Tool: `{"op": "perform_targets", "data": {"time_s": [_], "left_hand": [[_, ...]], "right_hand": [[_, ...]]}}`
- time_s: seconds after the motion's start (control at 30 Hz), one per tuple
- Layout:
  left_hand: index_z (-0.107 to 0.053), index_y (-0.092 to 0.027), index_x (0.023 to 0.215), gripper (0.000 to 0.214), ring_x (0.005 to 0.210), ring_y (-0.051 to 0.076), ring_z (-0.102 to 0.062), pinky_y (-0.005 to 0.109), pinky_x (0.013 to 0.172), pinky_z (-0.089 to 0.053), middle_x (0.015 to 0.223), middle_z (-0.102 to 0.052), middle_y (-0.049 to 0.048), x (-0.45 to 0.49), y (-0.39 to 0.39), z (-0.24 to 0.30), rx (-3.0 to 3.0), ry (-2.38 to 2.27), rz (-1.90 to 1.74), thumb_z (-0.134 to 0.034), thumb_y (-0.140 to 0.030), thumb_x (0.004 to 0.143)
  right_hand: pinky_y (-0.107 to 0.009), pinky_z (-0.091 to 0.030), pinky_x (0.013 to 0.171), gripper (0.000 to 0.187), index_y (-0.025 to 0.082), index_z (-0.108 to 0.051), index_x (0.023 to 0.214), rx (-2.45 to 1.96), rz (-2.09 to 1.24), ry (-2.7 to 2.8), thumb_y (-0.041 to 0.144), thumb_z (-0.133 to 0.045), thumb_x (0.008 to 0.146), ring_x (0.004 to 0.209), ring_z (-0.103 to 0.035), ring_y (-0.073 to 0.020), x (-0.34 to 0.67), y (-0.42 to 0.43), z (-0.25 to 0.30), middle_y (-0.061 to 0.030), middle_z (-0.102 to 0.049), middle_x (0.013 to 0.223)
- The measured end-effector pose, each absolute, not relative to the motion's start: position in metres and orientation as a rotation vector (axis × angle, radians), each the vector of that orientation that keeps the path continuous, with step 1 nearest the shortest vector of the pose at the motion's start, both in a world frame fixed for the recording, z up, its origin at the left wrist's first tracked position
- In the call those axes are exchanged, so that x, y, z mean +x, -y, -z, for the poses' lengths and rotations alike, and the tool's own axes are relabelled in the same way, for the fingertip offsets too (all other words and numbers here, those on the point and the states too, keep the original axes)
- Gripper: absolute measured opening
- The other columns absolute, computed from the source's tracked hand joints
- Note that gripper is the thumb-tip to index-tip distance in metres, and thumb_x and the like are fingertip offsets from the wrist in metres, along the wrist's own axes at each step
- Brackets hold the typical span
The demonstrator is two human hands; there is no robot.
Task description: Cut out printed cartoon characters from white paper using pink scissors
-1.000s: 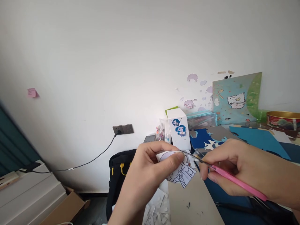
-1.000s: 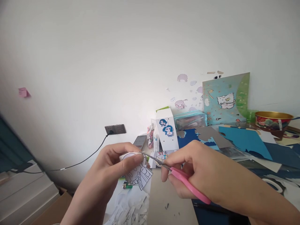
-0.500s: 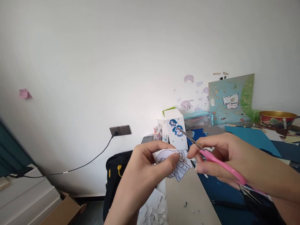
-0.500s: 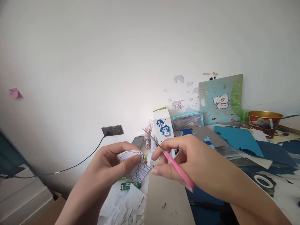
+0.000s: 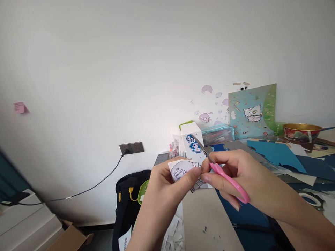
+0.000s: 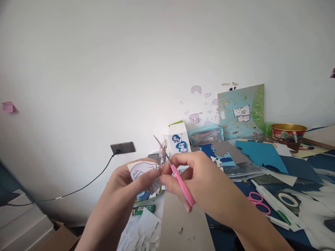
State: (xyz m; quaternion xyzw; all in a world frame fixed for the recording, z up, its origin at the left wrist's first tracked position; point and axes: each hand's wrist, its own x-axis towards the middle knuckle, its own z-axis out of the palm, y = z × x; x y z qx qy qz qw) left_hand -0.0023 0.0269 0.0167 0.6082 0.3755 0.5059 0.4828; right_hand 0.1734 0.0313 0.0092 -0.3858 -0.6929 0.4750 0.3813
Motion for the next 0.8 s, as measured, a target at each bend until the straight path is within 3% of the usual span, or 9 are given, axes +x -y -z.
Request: {"op": "perform_targets", "data": {"time_s": [0.17, 0.33, 0.5, 0.8], "left_hand": [[-0.067, -0.015, 0.063, 0.026, 0.055, 0.011, -0.04, 0.023, 0.054, -0.031, 0.058, -0.054, -0.0018, -0.005, -0.027, -0.016, 1.489, -0.999, -1.133, -0.074, -0.037, 0.075], [-0.061, -0.015, 0.06, 0.025, 0.053, 0.011, -0.034, 0.025, 0.051, -0.024, 0.055, -0.046, -0.0032, -0.001, -0.025, -0.015, 1.555, -1.104, -1.014, -0.07, -0.034, 0.074], [-0.052, -0.018, 0.055, 0.027, 0.05, 0.01, -0.028, 0.025, 0.048, -0.019, 0.052, -0.038, -0.0053, 0.004, -0.024, -0.017, 1.633, -1.148, -0.962, -0.066, -0.031, 0.074], [-0.057, -0.017, 0.058, 0.022, 0.053, 0.01, -0.031, 0.025, 0.051, -0.023, 0.054, -0.044, -0.0038, 0.003, -0.025, -0.015, 1.626, -1.075, -0.998, -0.065, -0.03, 0.074]], "right_hand": [[-0.02, -0.031, 0.049, 0.021, 0.022, -0.063, 0.087, -0.973, -1.159, 1.756, 0.043, -0.06, 0.093, 0.038, -0.037, -0.0067, 0.188, -0.035, -0.011, 0.0106, -0.048, 0.038], [-0.022, -0.031, 0.05, 0.025, 0.023, -0.064, 0.093, -0.943, -1.134, 1.704, 0.048, -0.062, 0.09, 0.039, -0.041, -0.007, 0.188, -0.032, -0.015, 0.0115, -0.047, 0.039], [-0.025, -0.031, 0.053, 0.02, 0.022, -0.061, 0.08, -0.962, -1.17, 1.764, 0.04, -0.063, 0.09, 0.043, -0.044, -0.0098, 0.179, -0.025, -0.019, 0.0093, -0.049, 0.044], [-0.024, -0.034, 0.053, 0.022, 0.021, -0.055, 0.075, -0.932, -1.128, 1.728, 0.033, -0.056, 0.094, 0.042, -0.043, -0.0087, 0.176, -0.029, -0.012, 0.0092, -0.048, 0.045]]}}
